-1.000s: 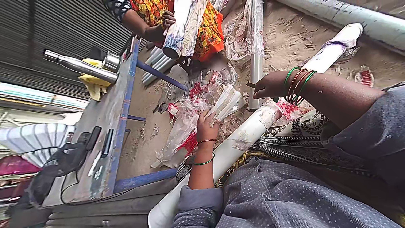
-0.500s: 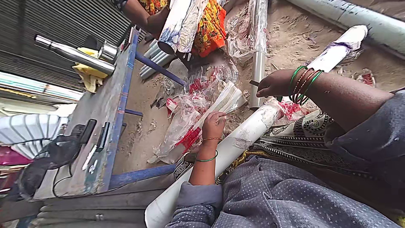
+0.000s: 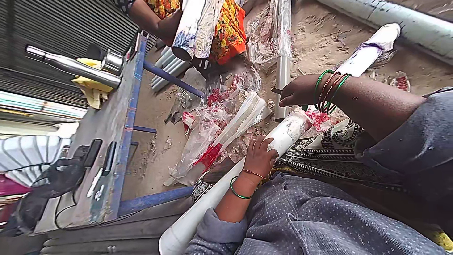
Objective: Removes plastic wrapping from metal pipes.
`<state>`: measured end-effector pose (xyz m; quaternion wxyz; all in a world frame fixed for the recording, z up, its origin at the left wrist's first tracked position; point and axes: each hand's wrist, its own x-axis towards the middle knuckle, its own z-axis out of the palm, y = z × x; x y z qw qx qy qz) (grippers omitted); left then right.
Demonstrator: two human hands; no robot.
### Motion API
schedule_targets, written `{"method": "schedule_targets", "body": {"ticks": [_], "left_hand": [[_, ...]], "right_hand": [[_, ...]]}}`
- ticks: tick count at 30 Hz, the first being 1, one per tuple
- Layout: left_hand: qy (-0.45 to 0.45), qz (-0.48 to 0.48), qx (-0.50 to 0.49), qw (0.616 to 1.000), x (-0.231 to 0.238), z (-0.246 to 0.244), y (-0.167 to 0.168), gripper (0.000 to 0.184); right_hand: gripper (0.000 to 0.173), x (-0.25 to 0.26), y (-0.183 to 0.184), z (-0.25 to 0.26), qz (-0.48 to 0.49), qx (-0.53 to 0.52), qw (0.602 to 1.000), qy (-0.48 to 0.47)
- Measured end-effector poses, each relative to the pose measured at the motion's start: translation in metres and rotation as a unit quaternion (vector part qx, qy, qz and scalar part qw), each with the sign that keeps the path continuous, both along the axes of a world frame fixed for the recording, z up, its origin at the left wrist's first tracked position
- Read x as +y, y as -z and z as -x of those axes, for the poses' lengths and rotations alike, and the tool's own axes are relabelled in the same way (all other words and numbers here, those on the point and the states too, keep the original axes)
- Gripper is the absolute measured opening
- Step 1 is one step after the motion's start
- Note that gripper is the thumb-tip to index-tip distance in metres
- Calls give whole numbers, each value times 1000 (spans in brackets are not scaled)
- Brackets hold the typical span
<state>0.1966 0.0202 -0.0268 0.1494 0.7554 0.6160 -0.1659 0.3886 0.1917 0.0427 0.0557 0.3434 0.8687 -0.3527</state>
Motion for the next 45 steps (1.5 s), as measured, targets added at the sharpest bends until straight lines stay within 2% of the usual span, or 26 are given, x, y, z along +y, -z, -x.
{"method": "schedule_targets", "body": {"ticks": [3, 9, 12, 18, 22, 25, 32, 37, 42, 45], "left_hand": [[2, -51, -14, 999, -4, -3, 6, 18], [-30, -85, -3, 996, -8, -15, 12, 17], [-13, -133, -14, 991, -12, -13, 17, 13], [35, -180, -78, 980, -20, 3, 15, 9], [25, -200, -130, 971, -26, 13, 12, 10], [20, -186, -91, 978, -25, 12, 7, 28], [16, -143, -12, 989, -19, -1, 13, 14], [-8, -84, 17, 996, -13, -13, 7, 15], [3, -19, -29, 999, -13, 2, -11, 14], [7, -80, -114, 990, -22, 20, -13, 9]], "right_hand": [[41, -1, -2, -1, 1, 2, 1000, 0], [40, -2, -2, -4, -3, 14, 1000, 4], [40, -2, -5, -5, 1, 17, 1000, 3], [41, -1, -3, -8, -17, 27, 1000, 0], [40, -2, -5, -9, -13, 28, 1000, 2], [40, -3, -6, -8, -13, 28, 1000, -3], [40, -3, -4, -9, -12, 32, 999, 3], [40, -2, -2, -11, -15, 37, 999, 5], [40, -3, -7, -14, -12, 35, 999, 0], [40, -3, -9, -12, -17, 36, 999, -1]]}}
